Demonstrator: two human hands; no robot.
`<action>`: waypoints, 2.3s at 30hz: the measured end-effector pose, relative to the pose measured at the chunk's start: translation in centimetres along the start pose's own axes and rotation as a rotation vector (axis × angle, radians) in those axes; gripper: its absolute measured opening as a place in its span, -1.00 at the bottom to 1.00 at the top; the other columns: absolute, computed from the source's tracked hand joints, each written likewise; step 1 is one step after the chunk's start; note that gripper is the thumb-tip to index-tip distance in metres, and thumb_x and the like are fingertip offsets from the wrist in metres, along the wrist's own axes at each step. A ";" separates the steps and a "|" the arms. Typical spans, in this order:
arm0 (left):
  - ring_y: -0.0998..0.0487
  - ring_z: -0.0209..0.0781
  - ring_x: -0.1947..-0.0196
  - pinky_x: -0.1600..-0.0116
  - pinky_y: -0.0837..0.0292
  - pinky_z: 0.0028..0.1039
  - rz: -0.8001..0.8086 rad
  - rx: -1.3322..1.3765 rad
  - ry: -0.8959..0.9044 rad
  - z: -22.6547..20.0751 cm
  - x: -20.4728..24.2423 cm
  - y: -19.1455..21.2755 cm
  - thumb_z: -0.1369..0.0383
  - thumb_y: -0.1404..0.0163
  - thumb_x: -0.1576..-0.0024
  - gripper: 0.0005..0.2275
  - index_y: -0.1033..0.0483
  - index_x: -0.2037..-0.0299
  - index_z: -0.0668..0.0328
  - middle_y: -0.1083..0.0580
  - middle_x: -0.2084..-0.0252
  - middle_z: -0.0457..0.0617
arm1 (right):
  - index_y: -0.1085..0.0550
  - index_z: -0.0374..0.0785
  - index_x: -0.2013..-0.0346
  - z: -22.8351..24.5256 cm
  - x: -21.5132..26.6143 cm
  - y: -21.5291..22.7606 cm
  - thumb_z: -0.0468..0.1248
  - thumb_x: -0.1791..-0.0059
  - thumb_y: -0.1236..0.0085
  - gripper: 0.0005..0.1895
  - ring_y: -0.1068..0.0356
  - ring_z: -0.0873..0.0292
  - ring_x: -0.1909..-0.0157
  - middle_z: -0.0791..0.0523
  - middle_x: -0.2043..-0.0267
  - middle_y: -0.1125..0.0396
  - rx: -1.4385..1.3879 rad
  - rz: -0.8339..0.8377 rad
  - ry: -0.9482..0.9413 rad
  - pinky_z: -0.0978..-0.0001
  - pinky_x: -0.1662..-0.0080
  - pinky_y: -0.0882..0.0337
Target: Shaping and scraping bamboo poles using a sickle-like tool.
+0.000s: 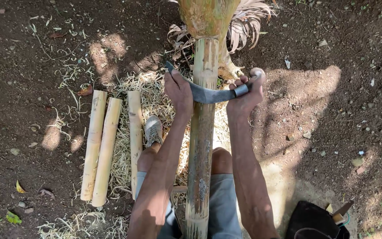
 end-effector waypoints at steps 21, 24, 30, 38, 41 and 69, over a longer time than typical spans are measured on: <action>-0.28 -0.36 0.77 0.69 -0.30 -0.43 -0.085 0.101 0.109 1.6 -5.7 -2.9 0.34 0.33 -0.34 -0.75 -0.30 0.36 0.23 -0.25 0.64 -0.12 | -0.40 -0.30 0.26 -4.9 -7.9 0.3 -0.33 0.03 0.00 -0.90 -0.22 0.31 0.70 0.13 0.58 -0.30 0.242 -0.250 0.035 0.44 0.70 -0.26; -0.31 -0.40 0.78 0.68 -0.33 -0.49 -0.062 -0.016 0.125 2.6 -3.1 -1.0 0.34 0.39 -0.36 -0.73 -0.31 0.34 0.21 -0.29 0.63 -0.16 | -0.36 -0.38 0.32 -5.9 -7.5 4.8 -0.32 -0.03 -0.02 -0.86 -0.18 0.28 0.69 0.12 0.56 -0.22 0.250 -0.264 -0.064 0.43 0.67 -0.28; -0.24 -0.39 0.69 0.71 -0.22 -0.45 0.000 0.207 0.124 3.0 -3.3 -2.3 0.42 0.31 -0.33 -0.86 -0.31 0.18 0.25 -0.24 0.54 -0.15 | -0.39 -0.35 0.30 -6.4 -9.2 2.3 -0.41 0.02 -0.02 -0.96 -0.16 0.31 0.69 0.12 0.51 -0.29 0.324 -0.362 -0.081 0.48 0.67 -0.22; -0.23 -0.34 0.69 0.66 -0.18 -0.44 -0.026 -0.005 0.090 2.2 -3.3 -1.4 0.40 0.36 -0.40 -0.75 -0.33 0.26 0.30 -0.26 0.56 -0.14 | -0.43 -0.31 0.20 -3.1 -3.9 0.5 -0.38 -0.01 -0.04 -0.91 -0.14 0.33 0.71 0.15 0.57 -0.20 0.286 -0.290 -0.025 0.45 0.72 -0.16; -0.26 -0.34 0.68 0.61 -0.32 -0.44 -0.017 0.045 0.153 3.0 -3.7 -1.4 0.39 0.38 -0.39 -0.76 -0.33 0.25 0.29 -0.24 0.55 -0.15 | -0.46 -0.25 0.25 -2.5 -3.2 -1.0 -0.36 0.02 -0.05 -0.92 -0.13 0.35 0.75 0.15 0.63 -0.23 0.381 -0.378 0.007 0.48 0.74 -0.15; -0.19 -0.35 0.62 0.52 -0.17 -0.35 -0.078 -0.043 0.003 0.1 -3.7 -1.2 0.41 0.31 -0.41 -0.75 -0.23 0.34 0.31 -0.18 0.55 -0.15 | -0.37 -0.32 0.32 -4.6 -6.1 3.1 -0.32 0.01 -0.17 -0.84 -0.15 0.34 0.70 0.18 0.57 -0.23 0.322 -0.403 -0.007 0.48 0.70 -0.16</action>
Point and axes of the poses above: each hand's wrist, its own x-axis away from the middle knuckle, its own y-axis out of the back of the hand, z = x × y, the point moved 7 cm from there along -x, towards the middle knuckle
